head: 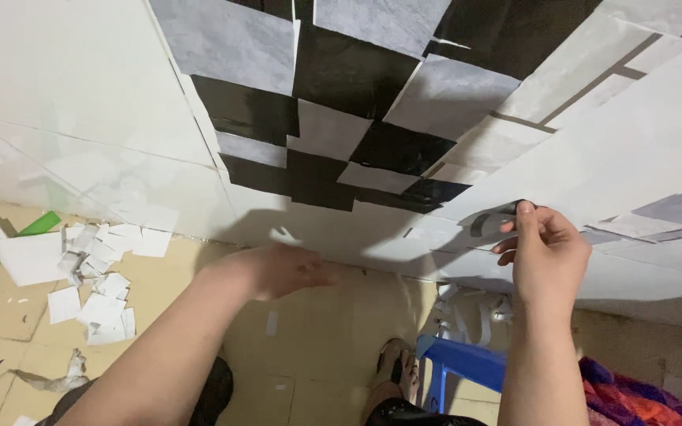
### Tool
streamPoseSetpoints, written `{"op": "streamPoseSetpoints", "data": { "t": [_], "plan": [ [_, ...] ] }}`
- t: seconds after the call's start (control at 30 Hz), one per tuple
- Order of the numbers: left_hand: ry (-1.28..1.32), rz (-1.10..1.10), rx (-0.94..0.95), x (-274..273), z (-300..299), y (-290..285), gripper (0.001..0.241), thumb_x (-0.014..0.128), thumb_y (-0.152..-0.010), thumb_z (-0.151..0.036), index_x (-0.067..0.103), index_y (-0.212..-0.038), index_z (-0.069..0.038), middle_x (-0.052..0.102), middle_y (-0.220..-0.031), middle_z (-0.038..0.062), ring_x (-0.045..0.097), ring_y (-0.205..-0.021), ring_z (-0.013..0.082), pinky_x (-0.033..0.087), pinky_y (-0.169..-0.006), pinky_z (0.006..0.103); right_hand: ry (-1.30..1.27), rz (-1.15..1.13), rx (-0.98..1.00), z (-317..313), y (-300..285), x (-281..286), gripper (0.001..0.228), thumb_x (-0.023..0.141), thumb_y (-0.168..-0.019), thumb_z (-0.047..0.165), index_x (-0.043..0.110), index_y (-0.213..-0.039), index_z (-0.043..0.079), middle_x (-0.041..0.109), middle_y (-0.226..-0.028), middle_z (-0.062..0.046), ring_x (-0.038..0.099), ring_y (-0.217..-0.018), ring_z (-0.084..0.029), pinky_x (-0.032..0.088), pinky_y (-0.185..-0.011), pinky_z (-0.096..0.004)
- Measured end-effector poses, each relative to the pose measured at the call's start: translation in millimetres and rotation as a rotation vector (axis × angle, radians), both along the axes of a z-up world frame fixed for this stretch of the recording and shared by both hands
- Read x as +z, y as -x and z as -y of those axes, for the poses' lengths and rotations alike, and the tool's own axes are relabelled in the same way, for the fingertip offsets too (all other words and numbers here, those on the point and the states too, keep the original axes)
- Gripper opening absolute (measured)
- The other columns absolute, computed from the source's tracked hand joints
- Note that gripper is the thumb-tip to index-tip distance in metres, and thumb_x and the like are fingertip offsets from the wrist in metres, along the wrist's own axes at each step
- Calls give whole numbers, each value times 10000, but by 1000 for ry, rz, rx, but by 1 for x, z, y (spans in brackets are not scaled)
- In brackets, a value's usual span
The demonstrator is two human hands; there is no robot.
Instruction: Applying checkered vinyl stickers to a tiled wall and trimming the edges with a utility knife
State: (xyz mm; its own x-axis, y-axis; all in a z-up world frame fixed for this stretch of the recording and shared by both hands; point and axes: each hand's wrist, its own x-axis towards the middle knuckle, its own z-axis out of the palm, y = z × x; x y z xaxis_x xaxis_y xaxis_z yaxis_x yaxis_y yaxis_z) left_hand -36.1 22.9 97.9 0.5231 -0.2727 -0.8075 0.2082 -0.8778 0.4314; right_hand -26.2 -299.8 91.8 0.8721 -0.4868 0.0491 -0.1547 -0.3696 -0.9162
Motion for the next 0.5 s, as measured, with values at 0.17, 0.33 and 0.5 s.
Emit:
{"op": "streamPoseSetpoints", "data": {
  "t": [0.17,0.33,0.5],
  "plan": [
    [76,61,-68,-21,-1,-3,586,422,-959,-648,621,-1370,-279,627,-1418,-54,599,-1270,172,446,-992,333,-71,6,-9,11,-6,-8,347,668,-1096,305,627,-811,111,655,-763,-22,576,-500,-137,444,-436,-248],
    [-109,240,-703,-34,-1,-9,816,362,-1024,118,183,-1649,-376,73,-1748,-39,151,-1574,286,265,-1244,452,-146,-33,-52,15,-9,-15,276,723,-1043,389,697,-982,121,687,-770,-52,565,-509,-123,432,-439,-264],
    [46,259,-386,-102,1,-20,622,361,-1009,-640,655,-1230,-139,706,-1124,170,670,-1043,340,471,-848,463,-178,-2,78,39,-8,-51,321,693,-1137,346,632,-892,148,622,-796,-15,557,-572,-100,427,-505,-223]
  ]
}}
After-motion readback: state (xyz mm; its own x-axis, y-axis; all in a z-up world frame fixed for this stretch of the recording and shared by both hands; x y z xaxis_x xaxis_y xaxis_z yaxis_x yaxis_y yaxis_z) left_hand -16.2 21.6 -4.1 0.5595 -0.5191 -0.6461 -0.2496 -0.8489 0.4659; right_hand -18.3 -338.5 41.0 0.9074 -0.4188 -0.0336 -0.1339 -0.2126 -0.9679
